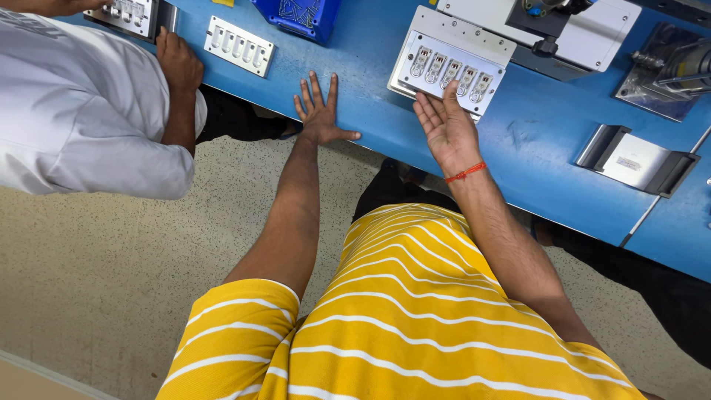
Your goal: The person places small metal pins into slots on a white electrical component, then moves the component to a machine for processing. The person repeats this cycle, retrieving pins from a blue bin and handling the component by hand.
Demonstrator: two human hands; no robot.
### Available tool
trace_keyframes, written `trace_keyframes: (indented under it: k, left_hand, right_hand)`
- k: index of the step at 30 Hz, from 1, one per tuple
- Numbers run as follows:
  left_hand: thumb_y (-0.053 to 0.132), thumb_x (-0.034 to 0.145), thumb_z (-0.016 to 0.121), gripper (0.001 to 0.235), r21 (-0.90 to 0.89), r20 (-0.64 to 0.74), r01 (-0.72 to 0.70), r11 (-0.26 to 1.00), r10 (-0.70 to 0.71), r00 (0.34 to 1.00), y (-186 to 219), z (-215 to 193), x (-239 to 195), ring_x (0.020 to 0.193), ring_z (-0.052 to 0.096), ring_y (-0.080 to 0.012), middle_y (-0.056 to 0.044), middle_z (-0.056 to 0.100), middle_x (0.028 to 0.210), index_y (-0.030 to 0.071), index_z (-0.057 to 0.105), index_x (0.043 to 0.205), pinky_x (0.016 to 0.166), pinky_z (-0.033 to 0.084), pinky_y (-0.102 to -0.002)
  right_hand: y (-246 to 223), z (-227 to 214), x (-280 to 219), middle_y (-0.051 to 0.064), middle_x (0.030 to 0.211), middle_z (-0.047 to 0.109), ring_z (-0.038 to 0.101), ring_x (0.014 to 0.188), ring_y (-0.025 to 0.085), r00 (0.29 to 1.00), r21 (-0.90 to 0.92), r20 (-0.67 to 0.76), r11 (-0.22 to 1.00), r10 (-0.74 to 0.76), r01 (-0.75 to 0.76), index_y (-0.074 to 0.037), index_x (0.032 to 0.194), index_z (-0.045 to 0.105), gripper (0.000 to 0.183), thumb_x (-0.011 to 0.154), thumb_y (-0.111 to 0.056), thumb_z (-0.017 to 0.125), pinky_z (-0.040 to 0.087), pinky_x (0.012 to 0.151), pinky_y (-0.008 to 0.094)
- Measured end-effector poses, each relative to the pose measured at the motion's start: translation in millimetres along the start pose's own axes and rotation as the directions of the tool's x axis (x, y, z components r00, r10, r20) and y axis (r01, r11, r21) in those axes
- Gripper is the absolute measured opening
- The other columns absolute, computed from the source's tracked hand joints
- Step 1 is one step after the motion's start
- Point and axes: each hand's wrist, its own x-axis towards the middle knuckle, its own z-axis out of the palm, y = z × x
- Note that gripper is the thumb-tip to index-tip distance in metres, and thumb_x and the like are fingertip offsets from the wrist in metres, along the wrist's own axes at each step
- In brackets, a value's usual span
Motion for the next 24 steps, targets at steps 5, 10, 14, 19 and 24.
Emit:
trace_keyframes:
  k: [5,10,14,19,24]
  left_hand:
    - [0.078,0.054,0.089,0.165,0.002,-0.008,-0.002,1.0,0.002,1.0,0.5,-1.4,-0.3,0.14,-0.046,-0.0417,-0.025,-0.046,0.156,0.034,-0.033,0.156,0.118,-0.02,-0.068]
    - [0.079,0.051,0.089,0.167,-0.003,-0.019,-0.003,1.0,0.003,1.0,-1.6,0.4,0.4,0.142,-0.045,-0.0412,-0.025,-0.046,0.156,0.034,-0.031,0.158,0.12,-0.02,-0.067]
    - [0.082,0.052,0.087,0.167,0.018,-0.015,0.007,1.0,-0.007,1.0,-1.4,0.6,2.1,0.142,-0.044,-0.0432,-0.026,-0.045,0.157,0.032,-0.032,0.158,0.119,-0.02,-0.068]
    - [0.082,0.051,0.087,0.166,0.037,-0.021,0.012,0.999,-0.011,1.0,0.0,0.9,2.0,0.143,-0.043,-0.0442,-0.027,-0.044,0.158,0.032,-0.031,0.158,0.119,-0.019,-0.068]
    - [0.081,0.051,0.086,0.167,0.048,-0.017,0.01,0.999,-0.009,1.0,2.7,-3.9,0.8,0.143,-0.042,-0.0453,-0.028,-0.043,0.158,0.031,-0.03,0.159,0.119,-0.019,-0.069]
  right_hand:
    - [-3.4,2.5,3.8,0.028,0.132,0.06,0.063,0.128,0.036,1.0,-0.012,-0.022,1.0,0.018,-0.019,0.006,0.132,0.051,0.067,0.084,-0.034,0.075,0.053,0.105,0.045]
    - [0.2,2.6,8.1,0.027,0.129,0.062,0.065,0.126,0.035,0.999,-0.039,-0.036,0.999,0.013,-0.015,0.006,0.131,0.051,0.066,0.085,-0.034,0.076,0.053,0.105,0.044]
    - [2.9,1.3,4.6,0.025,0.124,0.064,0.067,0.122,0.034,1.0,-0.057,-0.031,0.998,-0.002,0.0,0.004,0.13,0.052,0.064,0.083,-0.033,0.076,0.054,0.103,0.044]
    - [3.1,2.7,1.2,0.024,0.124,0.063,0.066,0.122,0.034,1.0,0.007,-0.015,1.0,0.0,0.0,0.003,0.131,0.052,0.061,0.086,-0.031,0.074,0.054,0.104,0.044]
    - [-5.7,-11.7,-16.5,0.021,0.127,0.058,0.06,0.128,0.034,0.999,0.176,0.053,0.984,0.01,-0.019,0.005,0.13,0.053,0.046,0.096,-0.021,0.071,0.048,0.112,0.047]
